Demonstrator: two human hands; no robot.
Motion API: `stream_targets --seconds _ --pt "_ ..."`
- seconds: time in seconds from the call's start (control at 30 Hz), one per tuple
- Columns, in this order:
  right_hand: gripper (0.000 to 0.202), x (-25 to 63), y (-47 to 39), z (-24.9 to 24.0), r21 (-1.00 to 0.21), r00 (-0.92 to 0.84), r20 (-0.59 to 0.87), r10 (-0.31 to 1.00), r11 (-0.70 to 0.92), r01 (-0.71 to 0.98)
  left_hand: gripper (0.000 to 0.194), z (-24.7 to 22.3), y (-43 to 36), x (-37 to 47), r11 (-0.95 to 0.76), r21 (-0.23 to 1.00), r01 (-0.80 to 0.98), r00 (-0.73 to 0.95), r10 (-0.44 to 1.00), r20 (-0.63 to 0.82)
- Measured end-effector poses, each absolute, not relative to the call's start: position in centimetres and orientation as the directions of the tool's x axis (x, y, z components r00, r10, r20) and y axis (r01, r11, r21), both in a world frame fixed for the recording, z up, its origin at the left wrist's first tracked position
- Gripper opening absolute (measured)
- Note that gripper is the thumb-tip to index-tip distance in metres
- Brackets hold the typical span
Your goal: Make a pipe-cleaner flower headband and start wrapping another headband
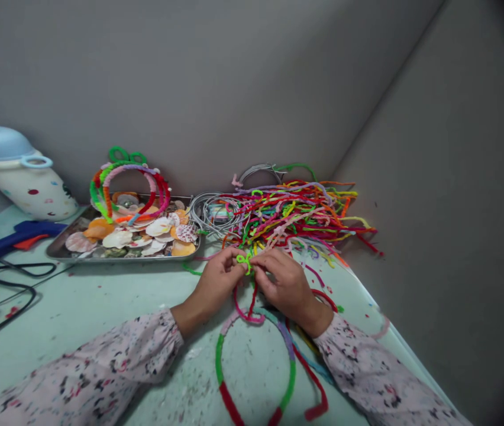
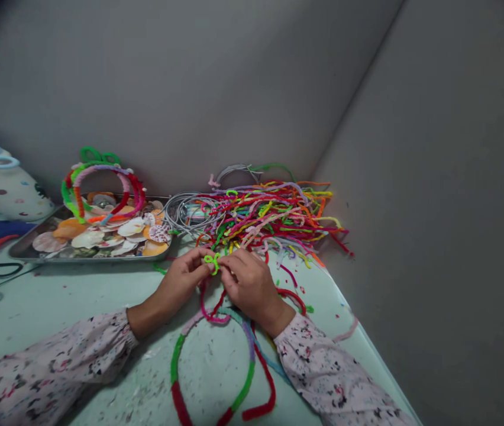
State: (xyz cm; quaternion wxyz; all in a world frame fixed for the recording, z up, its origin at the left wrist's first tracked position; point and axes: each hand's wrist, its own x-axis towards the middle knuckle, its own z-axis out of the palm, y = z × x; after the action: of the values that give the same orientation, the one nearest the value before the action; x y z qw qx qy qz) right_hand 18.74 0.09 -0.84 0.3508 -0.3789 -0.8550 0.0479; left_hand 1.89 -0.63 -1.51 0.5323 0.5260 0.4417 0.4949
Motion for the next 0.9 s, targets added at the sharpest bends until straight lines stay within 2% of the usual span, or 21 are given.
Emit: stream_targets --seconds 0.17,0.53,0.63,0.77,0.9 --pt "0.016 18.82 0.01 -0.76 -0.394 -0.438 0.575 0.691 0.703 0.592 0.017 -1.37 -0.73 1.83 -0.041 0.997 -0.065 0.119 0.992 0.049" --pt "0.017 18.83 -0.27 -0.68 -0.301 -0.495 0.55 0.673 0.712 0.634 0.017 -1.28 -0.75 1.91 -0.035 0.996 -0.079 0.126 0.991 0.045" --pt "0.016 18.78 -0.3 -0.64 -0.308 -0.484 0.55 0.68 0.705 0.639 0.016 -1.19 -0.78 1.89 -0.039 0.996 -0.08 0.133 0.99 0.05" --pt "0.013 18.57 -0.19 -0.55 -0.419 -0.406 0.569 0.716 0.676 0.606 0.017 -1.1 -0.79 1.93 -0.037 0.997 -0.066 0.139 0.989 0.046" --pt "0.01 18.39 -0.04 -0.34 -0.615 -0.295 0.5 0.814 0.574 0.54 0.018 -0.96 -0.86 2.01 -0.024 0.997 -0.067 0.132 0.991 0.033"
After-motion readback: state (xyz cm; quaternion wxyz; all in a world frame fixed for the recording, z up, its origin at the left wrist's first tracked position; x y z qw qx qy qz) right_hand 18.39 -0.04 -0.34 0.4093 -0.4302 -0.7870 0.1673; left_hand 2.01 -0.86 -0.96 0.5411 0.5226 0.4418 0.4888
